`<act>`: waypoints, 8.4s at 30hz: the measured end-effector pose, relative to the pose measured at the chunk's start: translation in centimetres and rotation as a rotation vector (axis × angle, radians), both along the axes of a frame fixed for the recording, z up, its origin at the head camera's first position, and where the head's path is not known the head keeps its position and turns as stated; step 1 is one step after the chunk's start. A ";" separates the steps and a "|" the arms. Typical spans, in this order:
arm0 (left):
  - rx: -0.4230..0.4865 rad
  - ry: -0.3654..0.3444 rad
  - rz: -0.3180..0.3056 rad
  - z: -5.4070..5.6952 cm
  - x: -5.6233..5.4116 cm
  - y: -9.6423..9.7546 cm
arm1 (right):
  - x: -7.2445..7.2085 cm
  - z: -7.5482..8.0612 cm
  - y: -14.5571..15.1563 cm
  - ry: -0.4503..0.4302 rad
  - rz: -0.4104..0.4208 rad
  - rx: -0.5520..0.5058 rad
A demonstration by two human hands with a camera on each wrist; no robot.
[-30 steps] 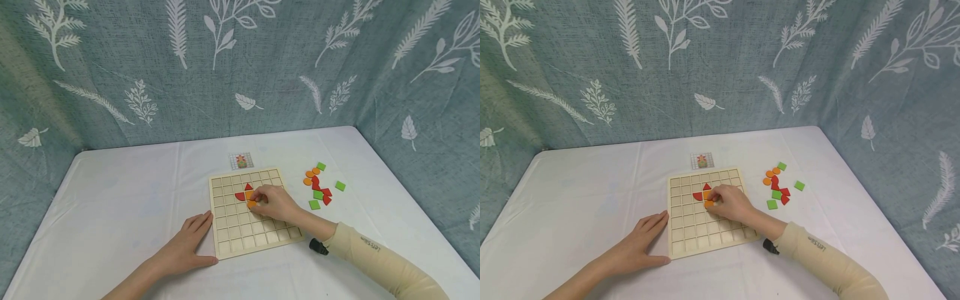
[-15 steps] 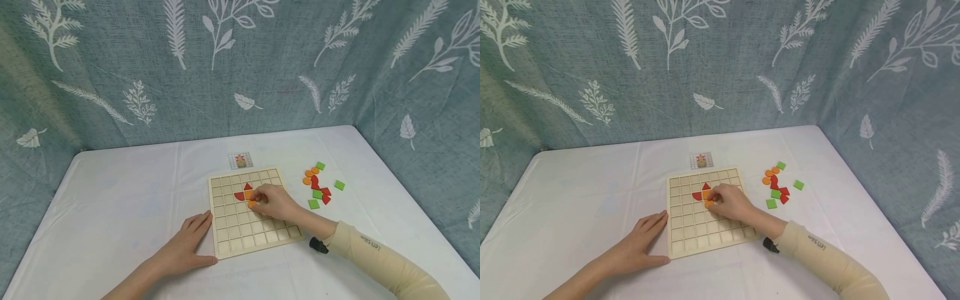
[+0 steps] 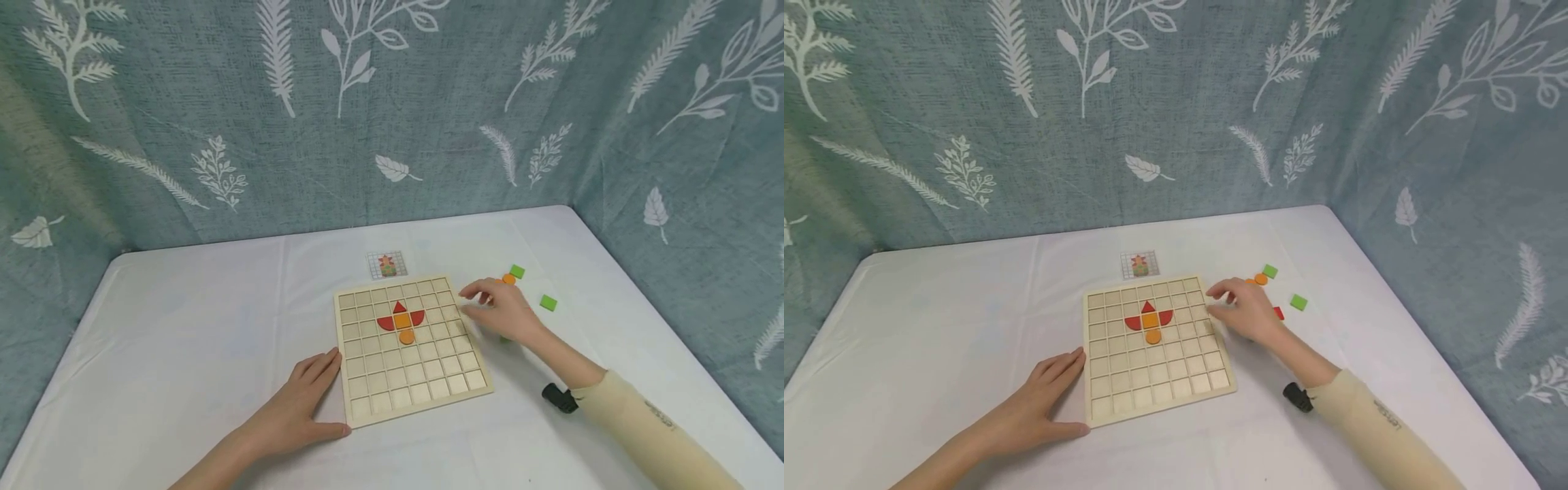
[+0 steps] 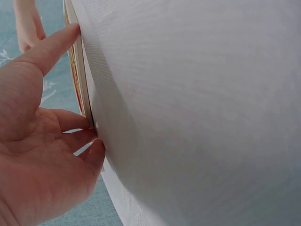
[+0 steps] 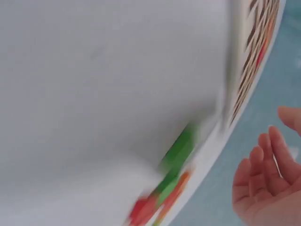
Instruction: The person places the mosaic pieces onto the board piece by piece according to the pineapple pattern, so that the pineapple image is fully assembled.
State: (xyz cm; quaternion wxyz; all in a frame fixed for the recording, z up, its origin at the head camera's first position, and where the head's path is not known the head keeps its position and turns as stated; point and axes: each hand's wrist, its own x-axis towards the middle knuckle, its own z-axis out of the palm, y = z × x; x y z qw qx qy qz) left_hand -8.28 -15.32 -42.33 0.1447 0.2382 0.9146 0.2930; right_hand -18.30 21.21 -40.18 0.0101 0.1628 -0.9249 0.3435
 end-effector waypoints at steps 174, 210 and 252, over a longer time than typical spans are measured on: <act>0.007 -0.038 0.014 0.3 0.2 0.0 | -2.3 -0.3 4.1 -0.096 -0.049 -0.060; 0.005 -0.010 0.010 0.5 0.1 -0.1 | -0.3 -1.5 -4.8 -0.049 0.331 0.108; -0.002 0.001 0.006 0.3 0.2 -0.1 | 0.7 -1.9 -5.6 0.106 0.214 0.220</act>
